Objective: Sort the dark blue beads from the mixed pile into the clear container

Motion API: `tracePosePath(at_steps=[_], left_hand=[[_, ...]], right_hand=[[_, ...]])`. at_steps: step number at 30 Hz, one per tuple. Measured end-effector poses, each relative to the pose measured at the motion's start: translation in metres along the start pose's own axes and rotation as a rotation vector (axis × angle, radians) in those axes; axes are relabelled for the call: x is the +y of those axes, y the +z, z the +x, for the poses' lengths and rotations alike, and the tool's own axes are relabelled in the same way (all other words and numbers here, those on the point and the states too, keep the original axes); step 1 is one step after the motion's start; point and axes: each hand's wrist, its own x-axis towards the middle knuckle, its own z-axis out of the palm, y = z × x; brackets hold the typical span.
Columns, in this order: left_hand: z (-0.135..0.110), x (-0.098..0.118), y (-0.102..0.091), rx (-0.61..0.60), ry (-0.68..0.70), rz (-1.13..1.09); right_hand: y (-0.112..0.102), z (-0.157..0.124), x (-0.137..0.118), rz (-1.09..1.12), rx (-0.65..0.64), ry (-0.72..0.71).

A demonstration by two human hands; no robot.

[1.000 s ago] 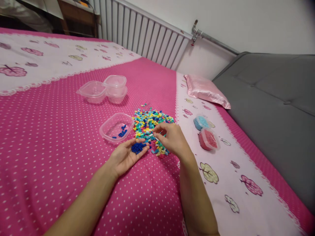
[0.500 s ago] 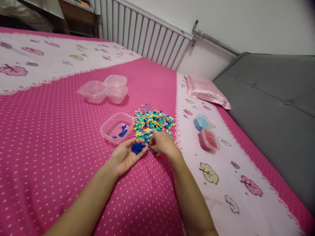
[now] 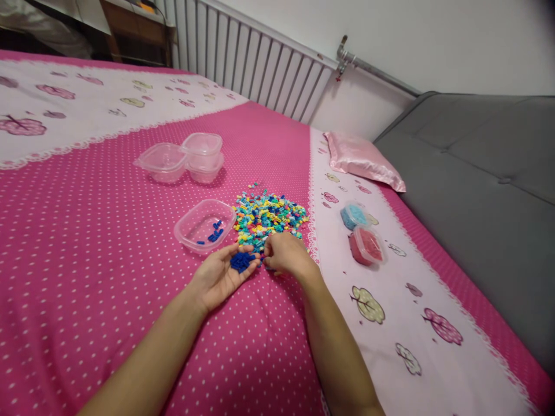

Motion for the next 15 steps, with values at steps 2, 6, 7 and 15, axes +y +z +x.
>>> tracePosePath(at_steps=[2, 6, 7, 15], left_hand=[[0.000, 0.000, 0.000, 0.004, -0.003, 0.004], [0.001, 0.000, -0.001, -0.002, -0.004, 0.007], [0.001, 0.000, -0.001, -0.002, -0.002, 0.006], [0.000, 0.000, 0.001, -0.002, -0.003, 0.015]], right_hand=[[-0.003, -0.001, 0.000, 0.005, -0.009, 0.013], [-0.007, -0.004, 0.001, 0.034, -0.040, 0.035], [-0.008, -0.004, 0.001, 0.036, -0.047, 0.037], [0.007, 0.005, 0.001, -0.009, 0.049, 0.009]])
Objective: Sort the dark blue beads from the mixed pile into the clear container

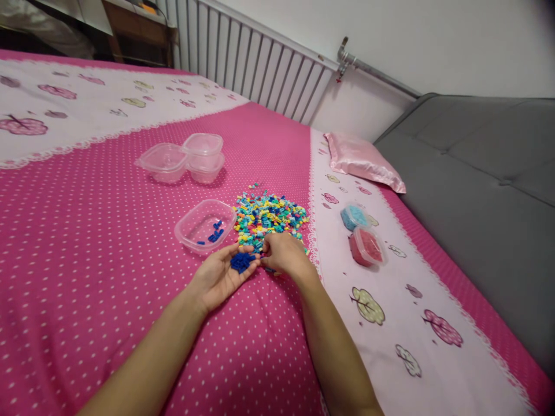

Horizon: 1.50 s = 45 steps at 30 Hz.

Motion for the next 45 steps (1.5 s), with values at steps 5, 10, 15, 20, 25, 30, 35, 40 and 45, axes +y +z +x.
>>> tracePosePath(at_steps=[5, 10, 15, 20, 25, 30, 35, 40, 45], left_hand=[[0.002, 0.000, -0.001, -0.002, 0.001, 0.003], [0.002, 0.000, -0.003, 0.004, 0.012, -0.017], [0.002, 0.000, -0.004, 0.010, 0.010, -0.020], [0.002, -0.001, -0.004, 0.014, 0.012, -0.017], [0.003, -0.002, -0.005, -0.013, 0.023, -0.033], [0.003, -0.001, -0.004, -0.025, 0.020, -0.069], [0.001, 0.000, -0.002, -0.017, 0.014, -0.086], [0.002, -0.001, -0.002, 0.001, -0.001, -0.062], [0.003, -0.001, -0.004, 0.020, -0.006, -0.045]], right_hand=[[-0.002, 0.000, -0.003, -0.020, -0.032, 0.017], [-0.011, -0.005, 0.006, 0.031, -0.060, 0.008], [-0.018, -0.009, 0.021, 0.164, 0.100, -0.052], [-0.027, -0.015, 0.024, 0.390, 0.337, -0.257], [-0.036, -0.025, 0.013, 0.559, 0.455, -0.528], [-0.040, -0.034, 0.002, 0.625, 0.488, -0.614], [-0.040, -0.036, 0.000, 0.656, 0.462, -0.643], [-0.039, -0.033, 0.003, 0.618, 0.487, -0.545], [-0.028, -0.019, 0.011, 0.481, 0.431, -0.326]])
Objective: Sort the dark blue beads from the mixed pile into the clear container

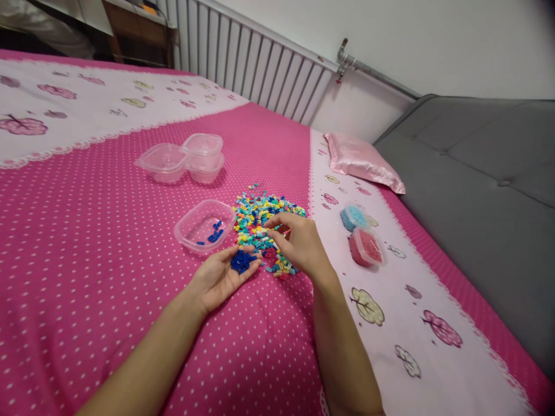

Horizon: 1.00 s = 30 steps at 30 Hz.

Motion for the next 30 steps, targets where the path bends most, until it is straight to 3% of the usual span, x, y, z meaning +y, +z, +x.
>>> tracePosePath(at_steps=[5, 11, 23, 30], left_hand=[[-0.001, 0.000, 0.000, -0.005, 0.009, -0.005], [-0.002, 0.000, 0.002, 0.001, 0.000, -0.016], [0.000, -0.001, 0.001, -0.004, 0.004, -0.013], [0.000, 0.000, 0.001, 0.003, -0.003, -0.011]], right_hand=[[0.012, 0.005, 0.009, -0.242, -0.202, 0.233], [0.024, 0.008, 0.005, -0.397, -0.429, 0.330], [0.032, 0.008, 0.005, -0.516, -0.428, 0.339], [0.020, 0.006, 0.007, -0.359, -0.373, 0.315]])
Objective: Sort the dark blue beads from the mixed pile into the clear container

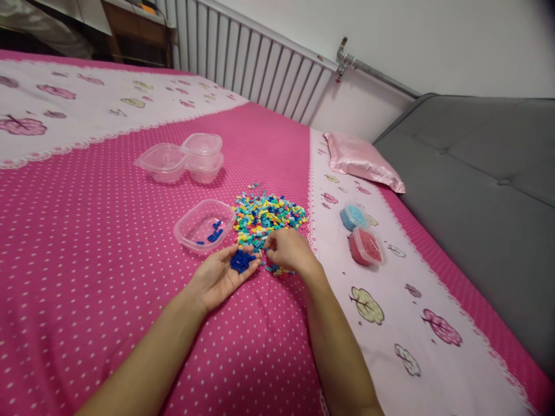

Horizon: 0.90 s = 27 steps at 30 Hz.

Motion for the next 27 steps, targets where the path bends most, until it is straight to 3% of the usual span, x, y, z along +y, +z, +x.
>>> tracePosePath(at_steps=[6, 10, 13, 22, 27], left_hand=[[-0.003, 0.000, 0.001, 0.003, -0.001, 0.030], [-0.005, 0.000, 0.003, 0.005, -0.016, 0.031], [-0.004, 0.001, 0.003, -0.003, -0.012, 0.021], [-0.001, 0.001, 0.001, -0.024, -0.003, -0.009], [-0.002, 0.001, 0.001, -0.016, -0.007, -0.016]], right_hand=[[-0.010, -0.004, 0.009, 0.285, 0.207, -0.163], [-0.021, -0.016, 0.004, 0.539, 0.358, -0.366], [-0.027, -0.027, -0.003, 0.654, 0.410, -0.435], [-0.029, -0.036, -0.014, 0.698, 0.398, -0.540], [-0.027, -0.033, -0.015, 0.684, 0.391, -0.512]])
